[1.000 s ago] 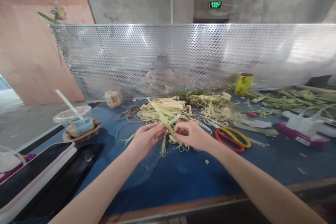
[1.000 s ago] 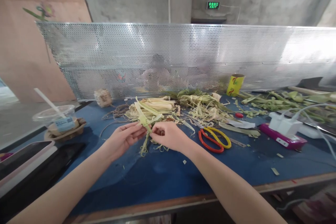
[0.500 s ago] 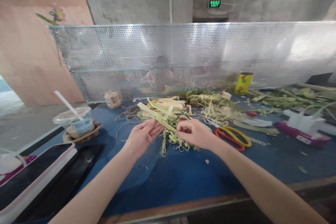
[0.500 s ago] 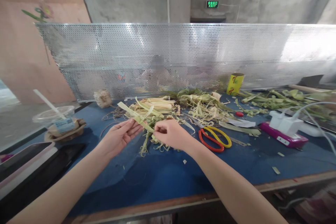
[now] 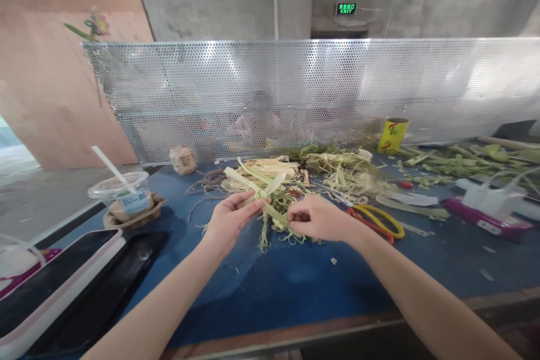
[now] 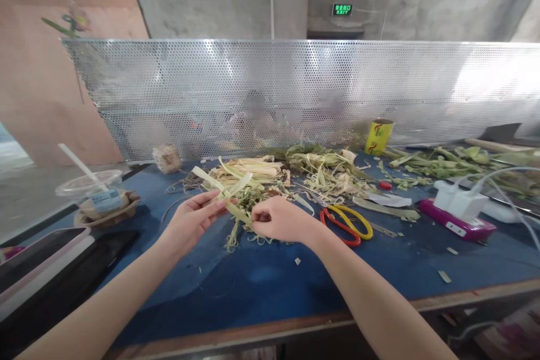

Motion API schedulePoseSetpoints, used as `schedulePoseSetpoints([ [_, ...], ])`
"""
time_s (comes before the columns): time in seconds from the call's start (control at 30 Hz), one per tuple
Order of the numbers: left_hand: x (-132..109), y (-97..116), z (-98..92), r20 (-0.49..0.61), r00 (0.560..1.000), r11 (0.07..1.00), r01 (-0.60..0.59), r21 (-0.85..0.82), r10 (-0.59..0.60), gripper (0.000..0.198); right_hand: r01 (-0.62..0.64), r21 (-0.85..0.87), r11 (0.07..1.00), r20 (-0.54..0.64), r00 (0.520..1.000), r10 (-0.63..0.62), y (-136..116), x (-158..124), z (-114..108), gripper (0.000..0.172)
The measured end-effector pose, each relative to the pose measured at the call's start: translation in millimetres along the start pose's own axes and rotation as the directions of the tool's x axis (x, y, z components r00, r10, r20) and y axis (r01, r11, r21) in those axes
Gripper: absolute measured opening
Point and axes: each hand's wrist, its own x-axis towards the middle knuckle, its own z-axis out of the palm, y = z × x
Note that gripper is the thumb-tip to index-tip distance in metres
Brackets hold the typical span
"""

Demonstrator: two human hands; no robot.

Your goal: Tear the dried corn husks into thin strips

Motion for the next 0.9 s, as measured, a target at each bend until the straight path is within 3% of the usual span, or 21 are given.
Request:
schedulePoseSetpoints([
  [0.2,2,-1,-0.8,-0.086,0.994,0.997,-0.066,0.028,0.069,0.024,0.082,-0.012,0.997,0.084,0.993,-0.080,-1,-3,-3,0.015],
  [0.27,2,-2,-1.0,-0.060,0.996,0.998,-0.060,0.035,0.062,0.025,0.051,0.017,0.999,0.028,0.998,-0.051,-2,-2,-2,0.011],
  [0.4,-2,-7,1.9,-0.003,0.999,0.993,-0.035,0.113,0.036,0.025,-0.007,0.195,0.981,-0.053,0.998,0.018,-2,6,11,0.038],
  [0.53,-6,-14,6.9,0.058,0.998,0.975,-0.040,0.218,0.028,0.026,0.009,0.316,0.949,-0.152,0.988,0.041,1,14,29,0.045],
  [0.6,-7,-15,8.4,0.081,0.996,0.964,-0.068,0.258,0.049,0.024,0.066,0.357,0.932,-0.234,0.972,0.021,2,16,33,0.044],
  [0.77,-8,-12,8.2,0.165,0.983,0.927,-0.137,0.349,0.083,0.023,0.119,0.514,0.850,-0.285,0.958,0.039,2,18,34,0.033],
  [0.9,-9,-7,9.5,0.130,0.989,0.923,-0.114,0.367,0.070,0.026,0.105,0.579,0.809,-0.318,0.942,0.105,0,18,33,0.031],
])
